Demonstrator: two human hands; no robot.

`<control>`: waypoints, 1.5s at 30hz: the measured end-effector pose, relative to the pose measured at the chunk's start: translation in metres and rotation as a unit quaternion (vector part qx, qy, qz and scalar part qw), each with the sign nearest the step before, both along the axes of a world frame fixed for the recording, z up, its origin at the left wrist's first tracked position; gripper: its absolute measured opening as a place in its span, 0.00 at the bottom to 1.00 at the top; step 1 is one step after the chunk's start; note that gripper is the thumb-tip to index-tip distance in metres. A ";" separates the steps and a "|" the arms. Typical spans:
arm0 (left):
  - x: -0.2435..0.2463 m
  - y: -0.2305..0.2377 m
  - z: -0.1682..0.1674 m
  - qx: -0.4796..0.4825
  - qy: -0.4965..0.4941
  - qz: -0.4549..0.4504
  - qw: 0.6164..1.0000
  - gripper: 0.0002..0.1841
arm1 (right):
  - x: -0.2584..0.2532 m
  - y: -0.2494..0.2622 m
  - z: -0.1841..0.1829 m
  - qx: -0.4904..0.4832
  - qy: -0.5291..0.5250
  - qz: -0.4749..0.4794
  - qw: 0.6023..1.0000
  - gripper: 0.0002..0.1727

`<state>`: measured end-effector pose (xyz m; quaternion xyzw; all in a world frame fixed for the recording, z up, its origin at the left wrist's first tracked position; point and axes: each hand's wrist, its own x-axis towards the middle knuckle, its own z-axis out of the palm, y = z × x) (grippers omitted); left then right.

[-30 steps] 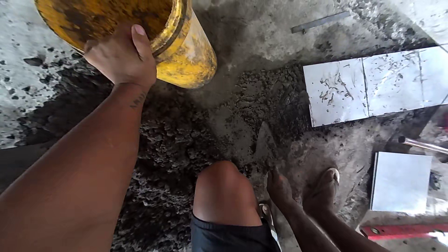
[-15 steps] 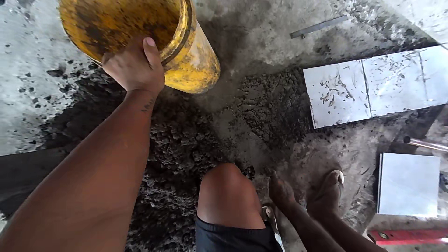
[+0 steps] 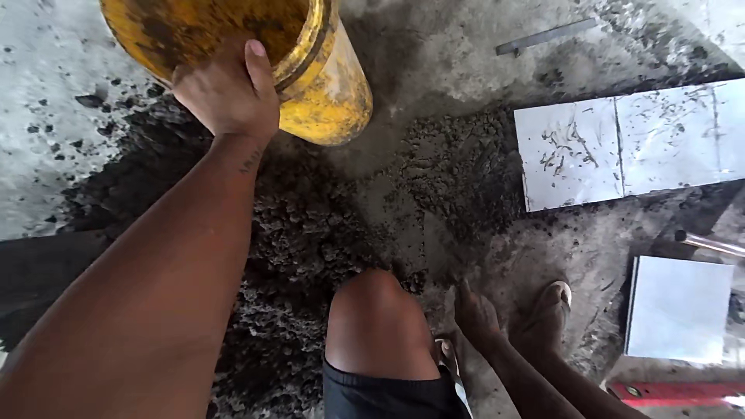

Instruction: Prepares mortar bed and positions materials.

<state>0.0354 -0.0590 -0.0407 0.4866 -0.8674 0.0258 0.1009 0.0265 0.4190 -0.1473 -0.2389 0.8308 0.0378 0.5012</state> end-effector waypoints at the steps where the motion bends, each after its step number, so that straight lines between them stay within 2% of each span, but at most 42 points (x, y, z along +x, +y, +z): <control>1: -0.001 -0.001 0.000 0.000 0.005 -0.002 1.000 0.43 | -0.004 0.008 0.000 0.003 0.006 0.021 1.000 0.28; 5: 0.002 0.000 -0.002 -0.012 0.008 0.000 1.000 0.42 | -0.028 0.032 0.002 0.014 0.025 0.055 0.998 0.29; 9: 0.000 -0.005 -0.005 -0.024 0.008 -0.003 1.000 0.42 | -0.061 0.032 0.037 0.000 -0.036 0.007 0.999 0.23; 12: 0.002 -0.004 -0.006 -0.020 0.005 0.001 1.000 0.41 | -0.042 0.030 0.032 -0.040 -0.085 -0.067 0.993 0.23; 16: 0.001 -0.003 -0.005 -0.013 0.009 0.005 1.000 0.42 | 0.006 0.021 0.005 -0.046 -0.081 -0.076 0.993 0.25; 19: 0.003 0.000 -0.004 0.018 0.003 0.016 1.000 0.46 | -0.022 0.032 0.013 -0.036 -0.101 -0.073 0.992 0.23; 23: 0.005 -0.014 -0.014 0.018 0.012 -0.001 1.000 0.49 | -0.079 0.059 0.024 -0.073 -0.013 -0.134 0.988 0.22; 25: 0.010 -0.021 -0.028 -0.002 0.012 -0.007 1.000 0.47 | -0.090 0.067 0.011 -0.077 0.059 -0.182 0.979 0.23; 29: 0.005 -0.015 -0.016 0.017 0.013 -0.003 1.000 0.45 | -0.065 0.043 -0.016 -0.097 0.065 -0.239 0.964 0.22; 32: 0.009 -0.017 -0.020 0.014 0.012 0.002 1.000 0.45 | -0.032 0.035 -0.007 -0.086 -0.017 -0.180 0.980 0.23; 34: 0.012 -0.025 -0.028 0.003 0.013 -0.002 1.000 0.44 | -0.029 0.036 0.001 -0.085 -0.057 -0.153 0.983 0.22; 36: 0.013 -0.034 -0.032 0.000 0.020 -0.008 1.000 0.44 | -0.047 0.035 0.010 -0.101 -0.047 -0.154 0.982 0.23; 39: 0.014 -0.033 -0.035 -0.001 0.029 -0.002 1.000 0.45 | -0.095 0.015 0.019 -0.119 0.035 -0.196 0.973 0.23; 42: 0.010 -0.026 -0.028 0.007 0.022 0.012 1.000 0.47 | -0.140 -0.020 0.010 -0.083 0.104 -0.179 0.975 0.24; 45: 0.006 -0.020 -0.020 0.011 0.015 0.007 1.000 0.46 | -0.142 -0.039 -0.002 -0.050 0.093 -0.154 0.982 0.26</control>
